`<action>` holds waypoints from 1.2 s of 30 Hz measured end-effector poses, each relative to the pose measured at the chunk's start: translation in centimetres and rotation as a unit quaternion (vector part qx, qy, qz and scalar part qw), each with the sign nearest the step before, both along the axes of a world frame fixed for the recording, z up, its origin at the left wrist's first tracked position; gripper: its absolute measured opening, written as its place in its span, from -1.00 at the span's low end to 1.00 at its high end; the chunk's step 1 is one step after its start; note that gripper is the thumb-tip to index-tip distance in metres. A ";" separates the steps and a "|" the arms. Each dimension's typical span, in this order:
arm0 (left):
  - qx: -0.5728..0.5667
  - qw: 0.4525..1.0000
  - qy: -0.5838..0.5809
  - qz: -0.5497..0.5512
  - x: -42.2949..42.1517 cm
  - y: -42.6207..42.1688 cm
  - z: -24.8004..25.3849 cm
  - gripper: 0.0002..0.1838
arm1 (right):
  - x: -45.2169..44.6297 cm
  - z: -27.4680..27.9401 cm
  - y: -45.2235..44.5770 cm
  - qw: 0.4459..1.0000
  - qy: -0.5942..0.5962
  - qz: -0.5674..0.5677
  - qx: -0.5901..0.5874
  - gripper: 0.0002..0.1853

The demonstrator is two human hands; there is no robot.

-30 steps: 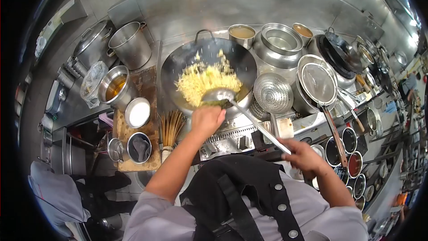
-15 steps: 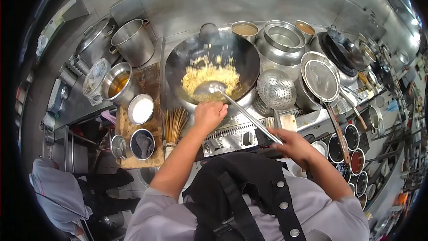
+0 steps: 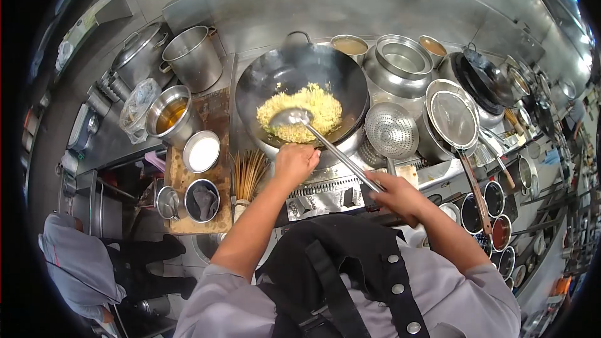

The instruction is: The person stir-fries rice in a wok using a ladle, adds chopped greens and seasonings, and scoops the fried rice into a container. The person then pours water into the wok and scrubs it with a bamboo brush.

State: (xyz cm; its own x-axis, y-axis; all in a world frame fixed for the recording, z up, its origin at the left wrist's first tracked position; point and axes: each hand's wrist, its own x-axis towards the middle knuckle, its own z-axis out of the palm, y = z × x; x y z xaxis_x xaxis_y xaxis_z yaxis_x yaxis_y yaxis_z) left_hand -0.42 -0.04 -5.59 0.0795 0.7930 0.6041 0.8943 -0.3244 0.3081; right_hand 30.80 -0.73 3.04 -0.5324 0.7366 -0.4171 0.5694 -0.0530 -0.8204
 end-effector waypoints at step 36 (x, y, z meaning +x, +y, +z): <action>-0.056 0.997 0.057 -0.019 3.0 -10.7 0.2 -0.61 | 4.2 -0.6 -2.0 0.995 0.041 -0.005 0.087 -0.36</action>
